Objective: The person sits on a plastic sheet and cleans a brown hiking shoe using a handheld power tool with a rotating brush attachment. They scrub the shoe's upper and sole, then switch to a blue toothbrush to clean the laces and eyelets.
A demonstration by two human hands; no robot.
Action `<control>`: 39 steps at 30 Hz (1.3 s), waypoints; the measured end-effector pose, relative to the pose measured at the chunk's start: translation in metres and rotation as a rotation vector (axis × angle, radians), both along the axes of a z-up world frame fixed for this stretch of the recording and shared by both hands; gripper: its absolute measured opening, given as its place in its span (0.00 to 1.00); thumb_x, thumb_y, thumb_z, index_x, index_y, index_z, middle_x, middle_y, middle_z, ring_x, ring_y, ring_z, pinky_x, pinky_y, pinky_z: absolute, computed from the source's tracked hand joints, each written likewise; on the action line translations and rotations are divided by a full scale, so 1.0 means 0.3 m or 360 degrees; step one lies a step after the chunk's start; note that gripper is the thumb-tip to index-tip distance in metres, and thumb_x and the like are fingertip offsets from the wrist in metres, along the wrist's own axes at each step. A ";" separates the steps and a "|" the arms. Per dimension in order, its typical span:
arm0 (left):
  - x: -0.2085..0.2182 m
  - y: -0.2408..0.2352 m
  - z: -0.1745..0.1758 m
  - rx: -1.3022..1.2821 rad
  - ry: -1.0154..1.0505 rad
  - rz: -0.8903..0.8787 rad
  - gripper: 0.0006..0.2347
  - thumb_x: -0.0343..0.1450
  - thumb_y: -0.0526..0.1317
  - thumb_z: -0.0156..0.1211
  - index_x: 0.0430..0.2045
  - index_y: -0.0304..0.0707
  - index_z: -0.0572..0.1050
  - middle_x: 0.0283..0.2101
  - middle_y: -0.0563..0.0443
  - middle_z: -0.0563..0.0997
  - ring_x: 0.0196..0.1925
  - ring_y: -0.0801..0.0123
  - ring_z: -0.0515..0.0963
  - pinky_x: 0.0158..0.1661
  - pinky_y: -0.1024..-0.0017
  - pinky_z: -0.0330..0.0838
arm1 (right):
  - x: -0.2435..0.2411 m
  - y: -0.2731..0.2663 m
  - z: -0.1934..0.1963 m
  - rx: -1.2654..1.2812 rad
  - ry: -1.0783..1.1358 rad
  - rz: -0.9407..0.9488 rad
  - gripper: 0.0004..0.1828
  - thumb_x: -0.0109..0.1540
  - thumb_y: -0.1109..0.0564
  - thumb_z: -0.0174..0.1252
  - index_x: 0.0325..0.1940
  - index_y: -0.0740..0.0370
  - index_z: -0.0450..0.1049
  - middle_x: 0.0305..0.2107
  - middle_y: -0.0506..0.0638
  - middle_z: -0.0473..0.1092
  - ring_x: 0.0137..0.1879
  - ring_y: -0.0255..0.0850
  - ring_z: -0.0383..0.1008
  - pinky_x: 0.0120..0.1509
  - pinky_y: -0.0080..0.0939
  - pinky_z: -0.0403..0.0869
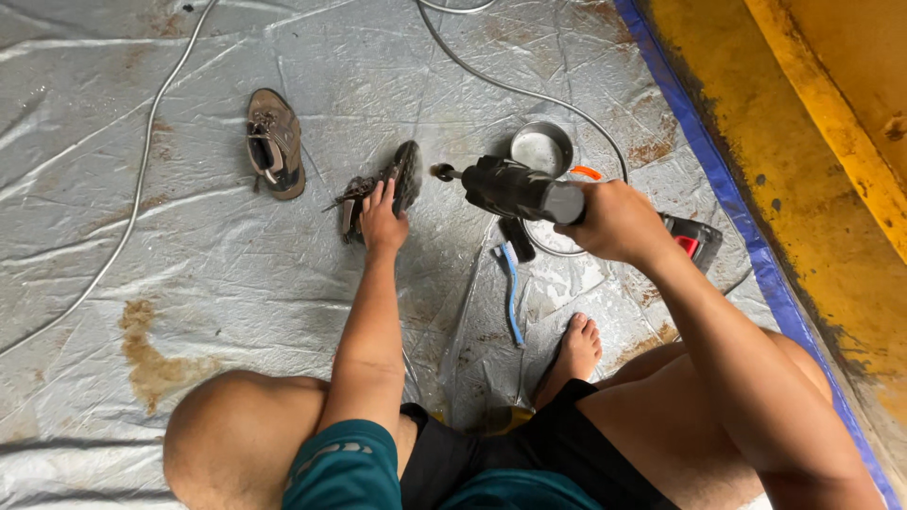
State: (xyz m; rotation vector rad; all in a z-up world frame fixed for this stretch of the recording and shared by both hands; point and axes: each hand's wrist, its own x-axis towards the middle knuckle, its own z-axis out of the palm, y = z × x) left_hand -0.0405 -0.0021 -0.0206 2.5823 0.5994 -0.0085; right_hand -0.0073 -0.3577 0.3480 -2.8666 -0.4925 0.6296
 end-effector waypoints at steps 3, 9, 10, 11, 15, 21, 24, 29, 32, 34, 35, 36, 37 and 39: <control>-0.016 -0.013 0.011 -0.0061 -0.0020 0.0000 0.33 0.76 0.40 0.60 0.82 0.53 0.59 0.84 0.49 0.59 0.81 0.52 0.62 0.70 0.48 0.66 | -0.035 0.039 0.062 0.0011 -0.0021 -0.0002 0.25 0.59 0.43 0.69 0.60 0.46 0.82 0.43 0.62 0.83 0.57 0.65 0.82 0.64 0.66 0.78; -0.007 0.005 -0.086 -0.0088 -0.0195 -0.0048 0.38 0.70 0.41 0.67 0.80 0.48 0.61 0.84 0.42 0.57 0.84 0.49 0.59 0.78 0.50 0.59 | -0.039 0.024 0.049 0.0093 -0.0034 -0.0013 0.27 0.59 0.42 0.69 0.61 0.44 0.81 0.44 0.63 0.82 0.58 0.66 0.81 0.64 0.67 0.77; -0.015 -0.002 -0.078 -0.0087 -0.0196 -0.0053 0.38 0.70 0.41 0.67 0.80 0.48 0.61 0.84 0.42 0.57 0.84 0.49 0.59 0.78 0.50 0.59 | -0.044 0.027 0.049 0.0095 -0.0035 -0.0018 0.27 0.59 0.42 0.69 0.61 0.44 0.81 0.44 0.63 0.82 0.58 0.66 0.81 0.64 0.67 0.77; -0.022 -0.007 -0.069 -0.0118 -0.0243 -0.0040 0.36 0.70 0.40 0.67 0.79 0.46 0.64 0.83 0.41 0.58 0.83 0.48 0.60 0.77 0.49 0.60 | -0.048 0.031 0.049 0.0053 -0.0050 0.0002 0.26 0.59 0.42 0.69 0.62 0.44 0.81 0.43 0.62 0.83 0.58 0.65 0.82 0.65 0.66 0.77; -0.024 0.007 -0.170 0.0151 -0.0628 0.0178 0.25 0.66 0.43 0.71 0.61 0.56 0.79 0.67 0.51 0.76 0.66 0.52 0.76 0.59 0.49 0.75 | -0.061 0.039 0.073 0.0036 -0.0097 0.0030 0.27 0.60 0.43 0.70 0.64 0.44 0.80 0.43 0.61 0.83 0.58 0.63 0.82 0.65 0.65 0.78; -0.136 0.018 -0.207 0.0164 -0.0863 0.0921 0.18 0.66 0.43 0.75 0.49 0.55 0.77 0.47 0.57 0.71 0.51 0.56 0.75 0.50 0.56 0.74 | -0.021 -0.002 0.010 0.0015 -0.0009 0.0081 0.25 0.59 0.41 0.69 0.58 0.49 0.82 0.42 0.63 0.83 0.57 0.65 0.82 0.63 0.66 0.78; -0.165 0.029 -0.247 0.0023 -0.0830 0.0898 0.15 0.70 0.44 0.73 0.48 0.54 0.77 0.48 0.58 0.70 0.51 0.58 0.75 0.50 0.59 0.74 | -0.068 0.020 0.067 -0.0057 0.0018 0.0143 0.24 0.58 0.40 0.70 0.55 0.48 0.82 0.41 0.62 0.83 0.56 0.65 0.83 0.63 0.65 0.78; -0.151 -0.022 -0.125 0.0186 -0.0743 0.0673 0.13 0.71 0.43 0.69 0.50 0.54 0.79 0.59 0.57 0.72 0.61 0.55 0.73 0.54 0.47 0.71 | -0.082 0.001 0.092 0.0025 0.0136 0.0143 0.24 0.58 0.41 0.71 0.55 0.51 0.82 0.40 0.63 0.83 0.55 0.66 0.82 0.62 0.66 0.78; -0.144 -0.052 -0.098 0.0125 -0.0823 0.0386 0.14 0.74 0.34 0.62 0.55 0.44 0.81 0.66 0.46 0.75 0.69 0.47 0.73 0.65 0.41 0.65 | -0.096 0.004 0.107 0.0050 0.0202 0.0144 0.24 0.57 0.40 0.72 0.51 0.54 0.84 0.39 0.63 0.84 0.53 0.66 0.83 0.60 0.65 0.78; -0.119 -0.069 -0.119 0.0112 -0.0912 0.0303 0.17 0.74 0.29 0.60 0.57 0.40 0.81 0.69 0.41 0.76 0.73 0.43 0.72 0.69 0.38 0.62 | -0.109 0.017 0.130 0.0043 0.0220 0.0163 0.23 0.57 0.40 0.73 0.50 0.52 0.85 0.39 0.61 0.84 0.53 0.64 0.84 0.60 0.64 0.79; -0.099 -0.080 -0.131 -0.0052 -0.0970 0.0373 0.16 0.77 0.30 0.56 0.60 0.42 0.80 0.72 0.41 0.73 0.76 0.44 0.68 0.72 0.36 0.56 | -0.111 0.021 0.140 0.0011 0.0216 0.0191 0.23 0.57 0.41 0.72 0.50 0.53 0.84 0.38 0.61 0.84 0.53 0.64 0.84 0.60 0.64 0.79; -0.085 -0.095 -0.146 -0.0220 -0.1021 0.0438 0.16 0.80 0.31 0.53 0.62 0.43 0.79 0.75 0.41 0.71 0.79 0.44 0.64 0.75 0.34 0.49 | -0.118 0.022 0.148 -0.0022 0.0218 0.0214 0.22 0.58 0.41 0.71 0.51 0.54 0.83 0.38 0.61 0.84 0.53 0.64 0.84 0.60 0.65 0.79; -0.059 -0.096 -0.162 -0.0220 -0.1016 0.0434 0.16 0.80 0.31 0.53 0.62 0.43 0.79 0.75 0.41 0.71 0.79 0.44 0.64 0.75 0.34 0.49 | -0.111 0.018 0.147 -0.0021 0.0223 0.0210 0.22 0.58 0.41 0.71 0.51 0.54 0.83 0.38 0.61 0.84 0.53 0.64 0.84 0.60 0.65 0.79; 0.004 -0.106 -0.194 -0.0261 -0.1044 0.0383 0.15 0.80 0.32 0.54 0.62 0.43 0.79 0.76 0.39 0.69 0.81 0.43 0.62 0.77 0.35 0.45 | -0.094 0.002 0.145 -0.0038 0.0233 0.0253 0.22 0.58 0.39 0.70 0.51 0.50 0.83 0.37 0.59 0.84 0.53 0.63 0.84 0.60 0.64 0.79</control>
